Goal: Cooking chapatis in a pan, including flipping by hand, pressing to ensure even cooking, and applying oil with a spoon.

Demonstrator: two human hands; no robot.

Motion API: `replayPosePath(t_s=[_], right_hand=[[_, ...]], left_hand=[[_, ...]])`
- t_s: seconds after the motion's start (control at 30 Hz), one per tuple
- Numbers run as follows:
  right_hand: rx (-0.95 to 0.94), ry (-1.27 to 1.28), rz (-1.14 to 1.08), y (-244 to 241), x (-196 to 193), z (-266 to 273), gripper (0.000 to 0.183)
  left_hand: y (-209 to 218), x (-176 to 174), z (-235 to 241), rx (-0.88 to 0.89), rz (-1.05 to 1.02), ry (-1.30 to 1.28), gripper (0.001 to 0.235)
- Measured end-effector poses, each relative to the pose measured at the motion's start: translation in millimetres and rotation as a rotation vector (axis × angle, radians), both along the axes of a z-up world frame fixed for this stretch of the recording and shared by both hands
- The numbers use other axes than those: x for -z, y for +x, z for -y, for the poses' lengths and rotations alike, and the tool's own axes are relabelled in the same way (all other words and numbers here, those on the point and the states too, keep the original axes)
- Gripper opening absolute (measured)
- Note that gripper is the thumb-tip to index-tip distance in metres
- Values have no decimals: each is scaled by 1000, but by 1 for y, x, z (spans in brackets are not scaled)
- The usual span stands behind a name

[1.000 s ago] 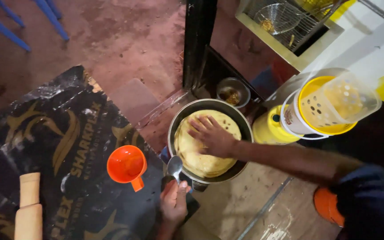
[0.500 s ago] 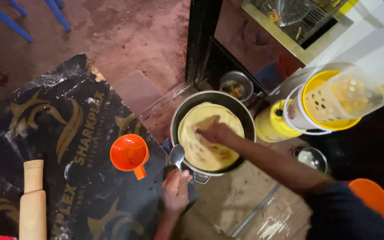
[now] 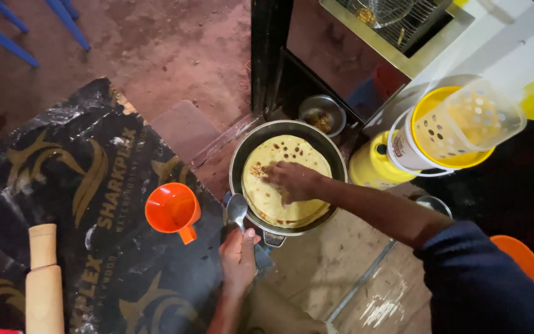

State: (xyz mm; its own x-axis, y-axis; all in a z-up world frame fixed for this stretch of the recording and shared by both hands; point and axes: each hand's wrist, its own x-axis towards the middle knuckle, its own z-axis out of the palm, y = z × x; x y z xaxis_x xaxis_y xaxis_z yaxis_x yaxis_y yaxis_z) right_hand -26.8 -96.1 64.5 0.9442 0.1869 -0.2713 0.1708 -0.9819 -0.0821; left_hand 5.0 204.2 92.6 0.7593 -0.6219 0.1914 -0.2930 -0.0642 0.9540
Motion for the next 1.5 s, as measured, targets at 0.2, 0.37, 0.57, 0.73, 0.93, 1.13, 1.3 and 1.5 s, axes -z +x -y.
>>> replayPosePath(t_s=[0.2, 0.37, 0.57, 0.73, 0.93, 1.13, 1.3, 1.5], right_hand=[[1047, 373, -51, 43, -53, -47, 123], [1472, 282, 111, 24, -89, -29, 123], [1204, 856, 177, -126, -123, -120, 36], [1223, 1206, 482, -146, -109, -163, 46], [1844, 1502, 714, -175, -103, -142, 32], [1978, 1432, 820, -233, -109, -139, 40], [1936, 1525, 990, -300, -19, -151, 42], [1897, 1517, 1021, -273, -46, -153, 35]], left_hand=[[2, -5, 1, -2, -10, 25, 40], [3, 1, 1, -3, 38, 29, 40], [-43, 2, 55, -154, -574, -300, 31], [-87, -78, 101, 57, -736, -45, 41], [-64, -9, 182, -70, -400, 399, 80], [-34, 119, 260, -503, 284, 859, 126], [-4, 82, 232, -67, 399, 1049, 137], [64, 29, 207, 819, 1449, 661, 143]])
